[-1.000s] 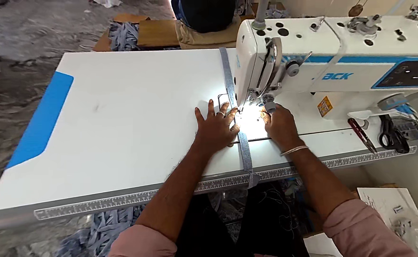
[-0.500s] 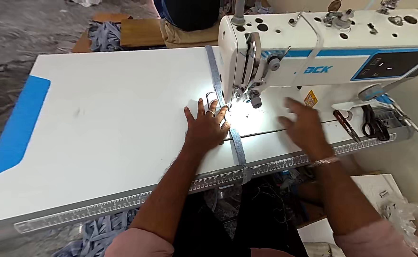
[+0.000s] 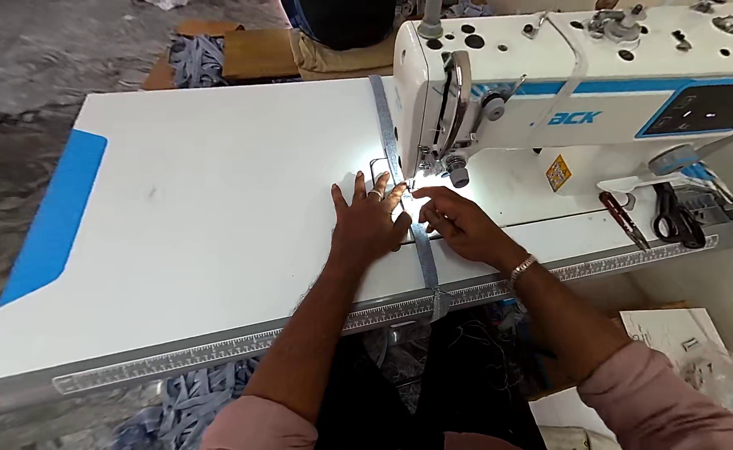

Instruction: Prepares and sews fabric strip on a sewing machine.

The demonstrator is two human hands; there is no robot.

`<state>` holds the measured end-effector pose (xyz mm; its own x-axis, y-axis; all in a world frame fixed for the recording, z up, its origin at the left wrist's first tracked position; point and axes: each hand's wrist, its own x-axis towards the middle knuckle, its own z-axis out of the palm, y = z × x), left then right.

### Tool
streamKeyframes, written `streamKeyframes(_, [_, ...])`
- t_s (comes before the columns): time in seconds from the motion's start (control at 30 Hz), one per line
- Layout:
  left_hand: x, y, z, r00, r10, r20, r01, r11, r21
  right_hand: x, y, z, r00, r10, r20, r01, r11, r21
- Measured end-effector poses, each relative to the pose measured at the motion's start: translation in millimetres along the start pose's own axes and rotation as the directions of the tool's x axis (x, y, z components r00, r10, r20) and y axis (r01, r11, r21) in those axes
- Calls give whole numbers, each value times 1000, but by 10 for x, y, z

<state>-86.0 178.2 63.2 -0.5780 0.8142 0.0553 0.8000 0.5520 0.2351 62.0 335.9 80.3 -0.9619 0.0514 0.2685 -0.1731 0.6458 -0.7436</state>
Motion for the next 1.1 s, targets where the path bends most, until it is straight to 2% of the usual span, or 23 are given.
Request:
streamKeyframes(0.07, [-10,-11,-8,1000,6,6,-6,1000,10,74,-19,87,990,123,-62,-113,982,151])
streamKeyframes(0.1, [-5,-1,-25,1000,3,13,-3,1000,13,68,-85,45,978,206,-21,-201,969,143])
streamKeyframes(0.2, [-16,17,-22,1000,-4,11,4,1000,22,-327,-515,-209,916,321,241,-352,931,98])
streamKeyframes(0.27, [-38,10,-9,1000,-14,-1,15,1000,26,-837,-711,-267,814,295,500,-439,876,198])
streamKeyframes(0.3, [-38,6,-8,1000,-11,-9,11,1000,25,-1047,-703,-248,748,316,583,-508,838,198])
streamKeyframes(0.37, [-39,6,-3,1000,-2,7,2,1000,28,-1359,-534,-151,652,462,601,-588,809,15])
streamKeyframes(0.43, [-4,-18,-38,1000,-9,14,10,999,-42,-1581,-292,-48,596,580,555,-620,772,-141])
streamKeyframes(0.47, [70,-57,-106,1000,-23,-18,21,993,-112,-1659,-180,18,606,595,527,-649,754,-105])
streamKeyframes(0.53, [278,-108,-354,993,-65,-98,42,972,-229,-1756,-19,258,694,592,409,-684,720,119])
streamKeyframes(0.6, [554,-74,-575,993,-47,-109,13,956,-294,-1741,22,560,786,574,232,-619,724,305])
streamKeyframes(0.63, [706,-59,-630,997,-1,-74,-18,965,-261,-1694,25,690,831,529,172,-554,763,332])
streamKeyframes(0.7, [922,-54,-638,994,30,106,-21,996,-84,-1605,0,939,894,436,106,-441,807,393])
streamKeyframes(0.77, [999,-13,-585,973,-15,230,2,998,57,-1602,-37,1104,915,393,89,-387,797,464])
streamKeyframes(0.83, [1059,4,-537,971,-48,235,33,997,68,-1663,-88,1141,915,392,92,-385,784,488])
streamKeyframes(0.97, [1214,-33,-493,966,-127,225,109,990,88,-1863,-306,1057,912,395,109,-407,842,354])
streamKeyframes(1.03, [1306,-16,-483,964,-174,202,153,981,116,-1926,-454,1013,918,392,59,-397,905,155])
streamKeyframes(1.1, [1340,10,-361,971,-204,126,194,977,90,-1973,-657,996,910,413,-32,-414,905,-94])
